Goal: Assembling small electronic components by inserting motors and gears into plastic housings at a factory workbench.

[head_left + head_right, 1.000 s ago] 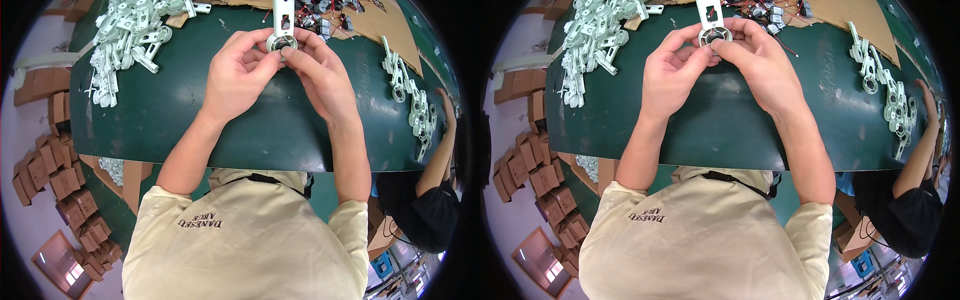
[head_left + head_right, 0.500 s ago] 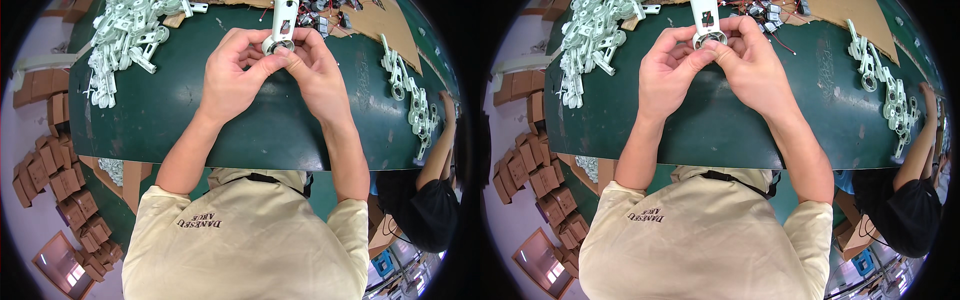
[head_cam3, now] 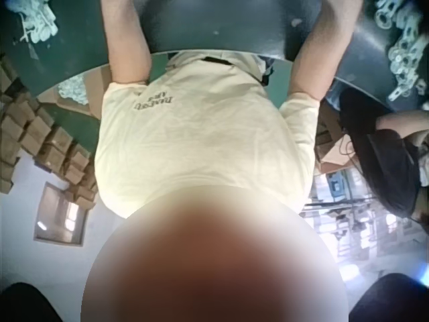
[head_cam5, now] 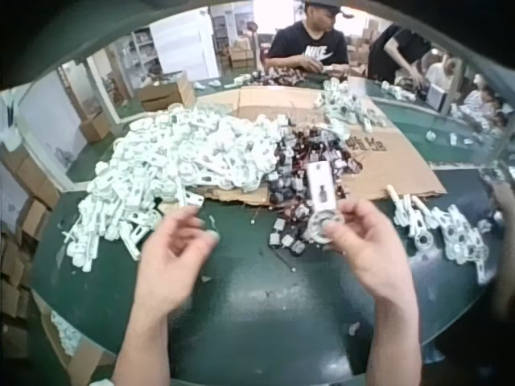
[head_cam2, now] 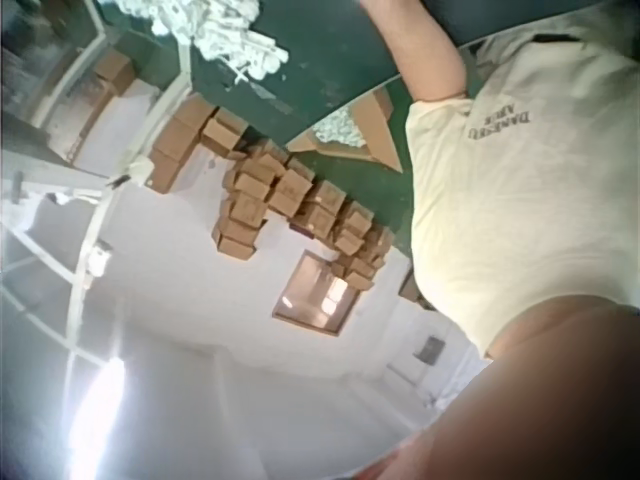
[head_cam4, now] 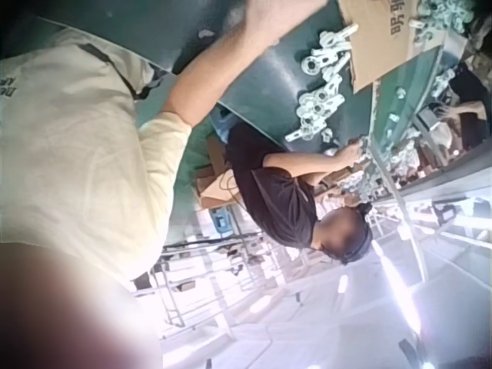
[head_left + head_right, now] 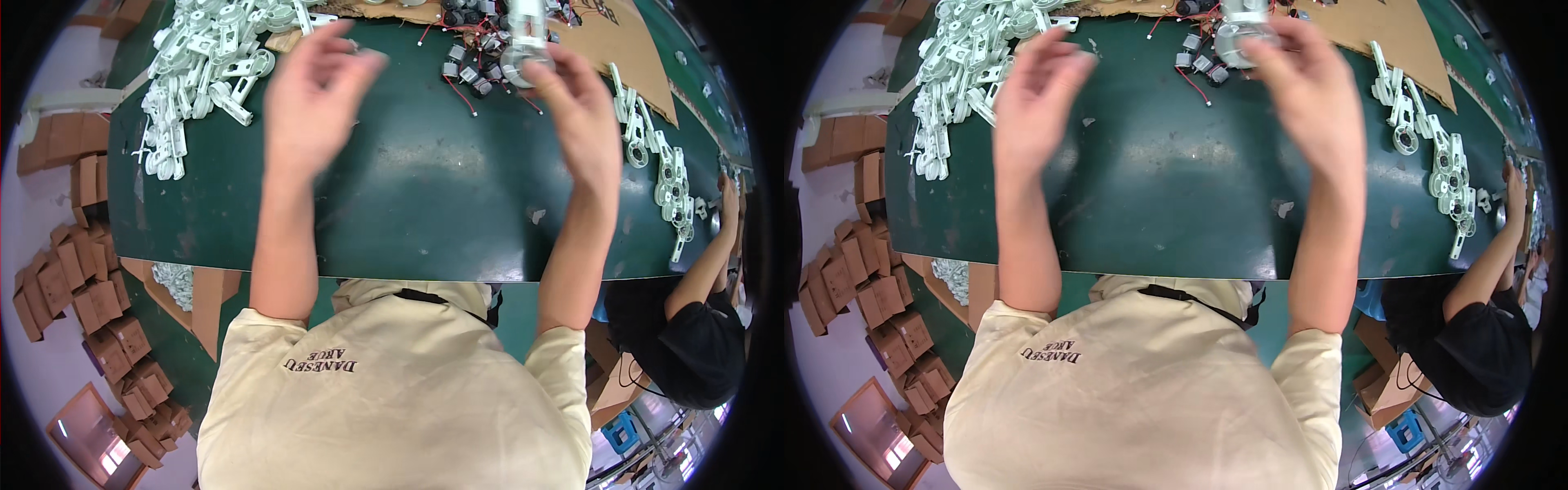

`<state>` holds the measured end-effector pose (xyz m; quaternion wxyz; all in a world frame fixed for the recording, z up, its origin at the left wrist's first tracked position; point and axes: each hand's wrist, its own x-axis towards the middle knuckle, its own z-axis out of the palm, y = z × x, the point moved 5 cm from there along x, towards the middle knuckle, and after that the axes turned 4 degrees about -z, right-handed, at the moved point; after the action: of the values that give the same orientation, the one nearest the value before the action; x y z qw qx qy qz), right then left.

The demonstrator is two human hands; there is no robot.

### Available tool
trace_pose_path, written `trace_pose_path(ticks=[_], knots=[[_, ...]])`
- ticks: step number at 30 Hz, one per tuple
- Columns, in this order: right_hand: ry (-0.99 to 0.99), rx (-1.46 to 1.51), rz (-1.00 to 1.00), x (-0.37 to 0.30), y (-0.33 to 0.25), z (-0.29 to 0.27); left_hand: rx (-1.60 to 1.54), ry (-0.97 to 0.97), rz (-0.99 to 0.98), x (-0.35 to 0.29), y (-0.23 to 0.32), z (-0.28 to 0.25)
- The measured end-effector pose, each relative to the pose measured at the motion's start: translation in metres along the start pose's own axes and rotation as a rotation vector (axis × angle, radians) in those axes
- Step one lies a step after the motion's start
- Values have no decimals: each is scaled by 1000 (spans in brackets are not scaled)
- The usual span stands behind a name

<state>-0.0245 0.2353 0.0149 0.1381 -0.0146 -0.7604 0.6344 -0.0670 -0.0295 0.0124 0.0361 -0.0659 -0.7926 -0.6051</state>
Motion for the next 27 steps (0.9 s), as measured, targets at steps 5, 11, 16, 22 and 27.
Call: trace_pose_path(ticks=[5, 11, 16, 22, 27], knots=[[318, -633, 278, 7, 47, -134, 813, 289, 35, 28, -24, -71], [69, -783, 204, 3, 7, -51, 845, 164, 14, 21, -33, -60], [-159, -952, 69, 1, 25, -17, 424, 239, -47, 26, -30, -62], [68, -518, 119, 0, 5, -21, -72, 179, -194, 19, -12, -60], [-111, -67, 58, 0, 6, -6, 45, 27, -166, 14, -12, -49]])
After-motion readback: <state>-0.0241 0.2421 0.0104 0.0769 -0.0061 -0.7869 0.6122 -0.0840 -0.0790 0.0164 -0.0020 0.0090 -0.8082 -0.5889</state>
